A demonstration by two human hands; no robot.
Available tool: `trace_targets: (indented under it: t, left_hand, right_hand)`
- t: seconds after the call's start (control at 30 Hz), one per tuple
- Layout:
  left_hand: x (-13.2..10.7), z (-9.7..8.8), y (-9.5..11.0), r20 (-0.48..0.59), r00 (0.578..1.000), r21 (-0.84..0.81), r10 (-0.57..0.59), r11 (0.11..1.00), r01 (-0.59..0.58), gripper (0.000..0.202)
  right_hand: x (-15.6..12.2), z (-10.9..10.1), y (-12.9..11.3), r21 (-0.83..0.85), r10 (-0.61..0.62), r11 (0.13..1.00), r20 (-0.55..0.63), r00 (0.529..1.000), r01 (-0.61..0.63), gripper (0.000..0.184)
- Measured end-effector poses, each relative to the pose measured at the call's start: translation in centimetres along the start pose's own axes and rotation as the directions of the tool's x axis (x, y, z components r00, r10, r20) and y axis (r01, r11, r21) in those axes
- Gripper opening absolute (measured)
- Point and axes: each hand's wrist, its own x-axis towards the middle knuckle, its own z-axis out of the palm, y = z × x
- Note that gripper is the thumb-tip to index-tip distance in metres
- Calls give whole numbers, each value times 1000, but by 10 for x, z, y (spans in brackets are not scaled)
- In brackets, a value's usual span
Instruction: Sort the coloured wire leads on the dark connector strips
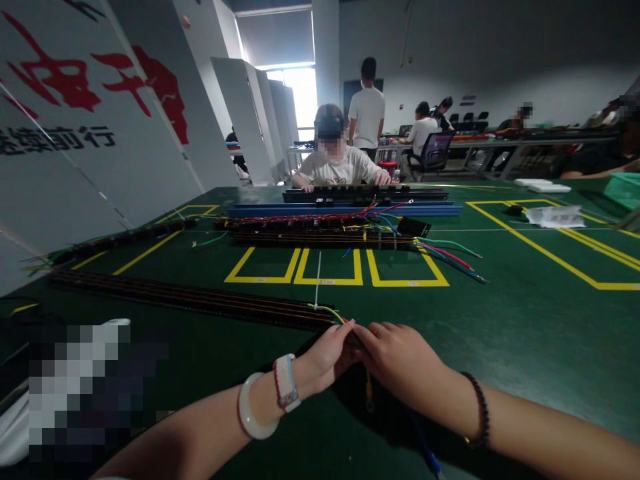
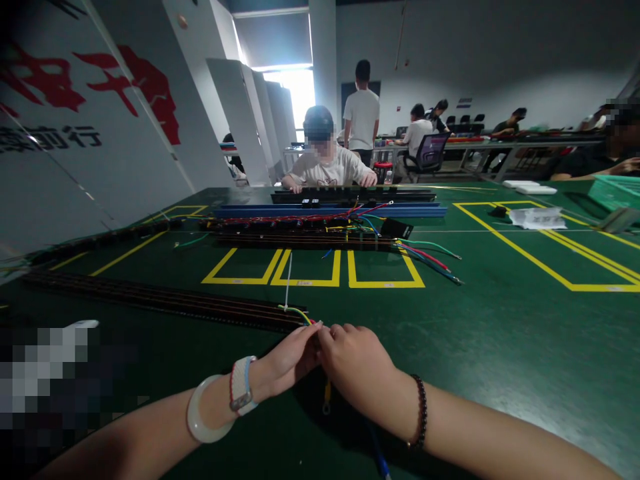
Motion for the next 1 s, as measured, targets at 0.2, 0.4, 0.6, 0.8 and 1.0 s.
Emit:
trace_targets:
  t: [0.2,0.4,0.6,0.8,1.0]
  left_hand:
    - [-2,0,0,54,998,-4,-7,1000,7,13]
    - [2,0,-2,123,992,18,6,1000,-8,18]
    - [0,0,-1,147,989,27,2,1000,-6,28]
    - [-2,-4,0,208,978,16,12,1000,-16,36]
    - [-3,-2,2,158,987,90,-15,996,1,29]
  right_hand:
    - [-1,-20,5,89,35,995,73,997,-41,18]
    - [0,-3,-6,100,89,989,200,976,-110,33]
    - [4,-12,15,397,85,895,301,950,-206,11]
    - [11,-20,65,668,57,633,464,884,-391,13]
    - [24,21,110,571,287,718,278,917,-398,25]
